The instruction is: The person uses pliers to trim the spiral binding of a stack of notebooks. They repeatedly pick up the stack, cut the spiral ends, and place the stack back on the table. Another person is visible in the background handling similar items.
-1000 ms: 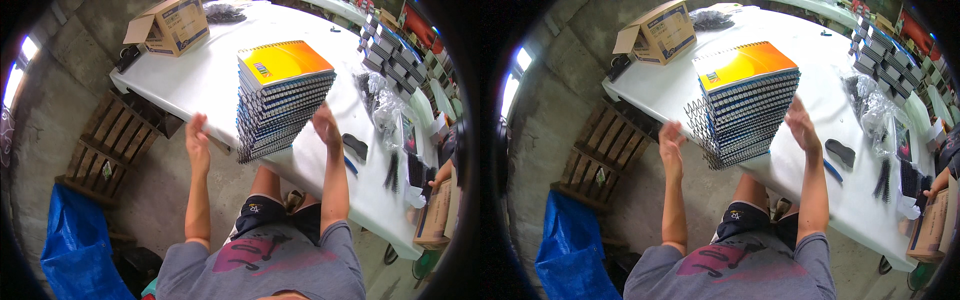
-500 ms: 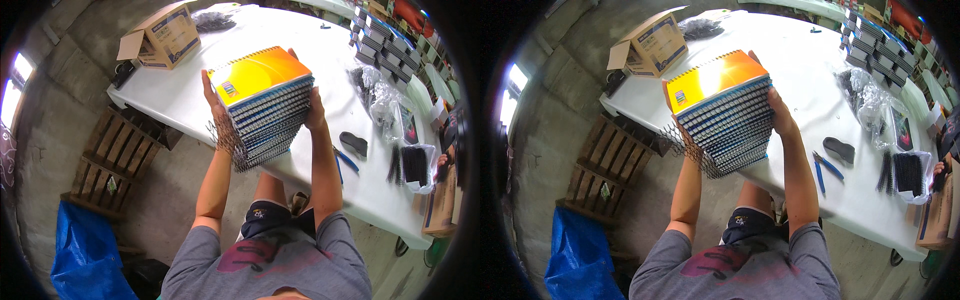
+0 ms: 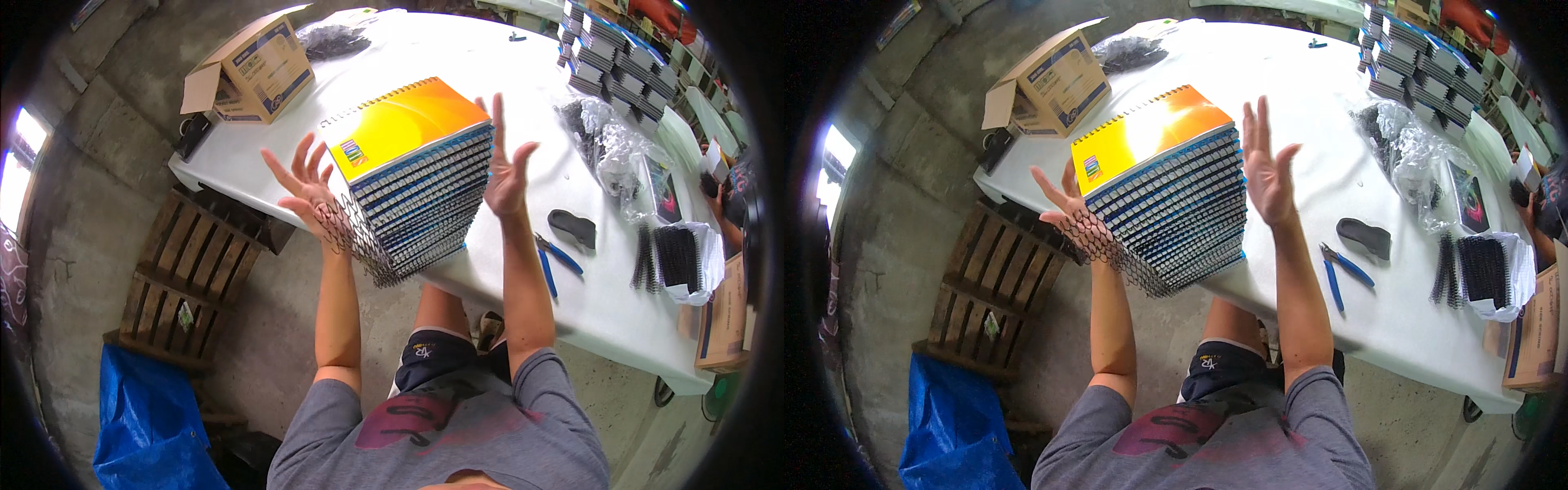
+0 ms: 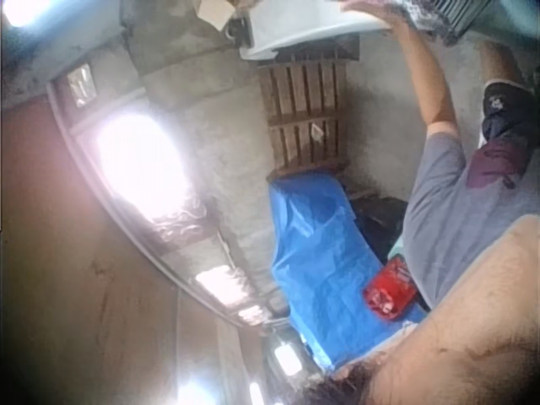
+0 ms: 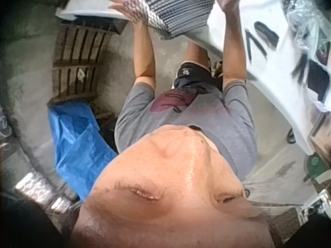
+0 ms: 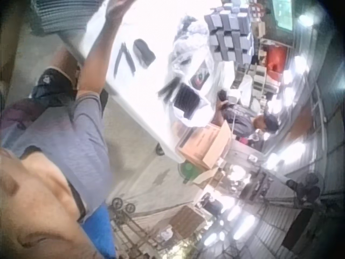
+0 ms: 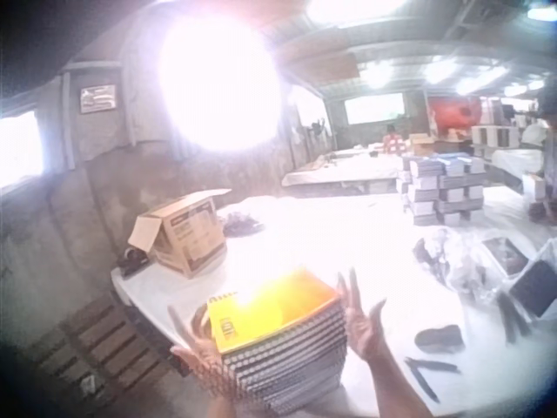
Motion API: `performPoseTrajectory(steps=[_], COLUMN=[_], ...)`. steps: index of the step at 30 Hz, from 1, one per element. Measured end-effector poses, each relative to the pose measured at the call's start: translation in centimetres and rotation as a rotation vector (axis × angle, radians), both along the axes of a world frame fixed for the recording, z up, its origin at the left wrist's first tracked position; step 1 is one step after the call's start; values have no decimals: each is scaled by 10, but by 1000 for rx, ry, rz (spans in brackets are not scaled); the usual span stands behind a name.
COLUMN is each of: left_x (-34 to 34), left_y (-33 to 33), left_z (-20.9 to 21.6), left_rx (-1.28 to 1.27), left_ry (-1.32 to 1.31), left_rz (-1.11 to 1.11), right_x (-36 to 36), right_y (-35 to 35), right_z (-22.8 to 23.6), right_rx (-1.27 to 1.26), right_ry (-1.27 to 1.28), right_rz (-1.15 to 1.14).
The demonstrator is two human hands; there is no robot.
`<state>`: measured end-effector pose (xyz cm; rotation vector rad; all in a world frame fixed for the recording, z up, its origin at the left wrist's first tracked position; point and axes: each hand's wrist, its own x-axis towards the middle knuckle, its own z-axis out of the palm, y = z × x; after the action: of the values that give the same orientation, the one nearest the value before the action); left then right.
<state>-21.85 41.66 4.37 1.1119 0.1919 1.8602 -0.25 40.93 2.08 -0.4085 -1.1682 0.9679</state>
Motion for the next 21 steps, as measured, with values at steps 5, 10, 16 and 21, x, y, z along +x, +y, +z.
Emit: performPoseTrajectory(steps=[5, 10, 16, 21], left_x=[-9, -18, -18, -16], left_y=[19, 30, 34, 36], left_z=[-83, -121, -131, -132], left_rx=[-133, -129, -98, -80], left_ry=[301, 548, 660, 726], left_rz=[200, 282, 335, 344], right_x=[10, -14, -20, -10], right_y=[25, 15, -5, 10], right_z=[-61, -30, -17, -35], right_rx=[-302, -405, -424, -384], right_ry=[138, 339, -37, -48], right_rz=[343, 298, 105, 195])
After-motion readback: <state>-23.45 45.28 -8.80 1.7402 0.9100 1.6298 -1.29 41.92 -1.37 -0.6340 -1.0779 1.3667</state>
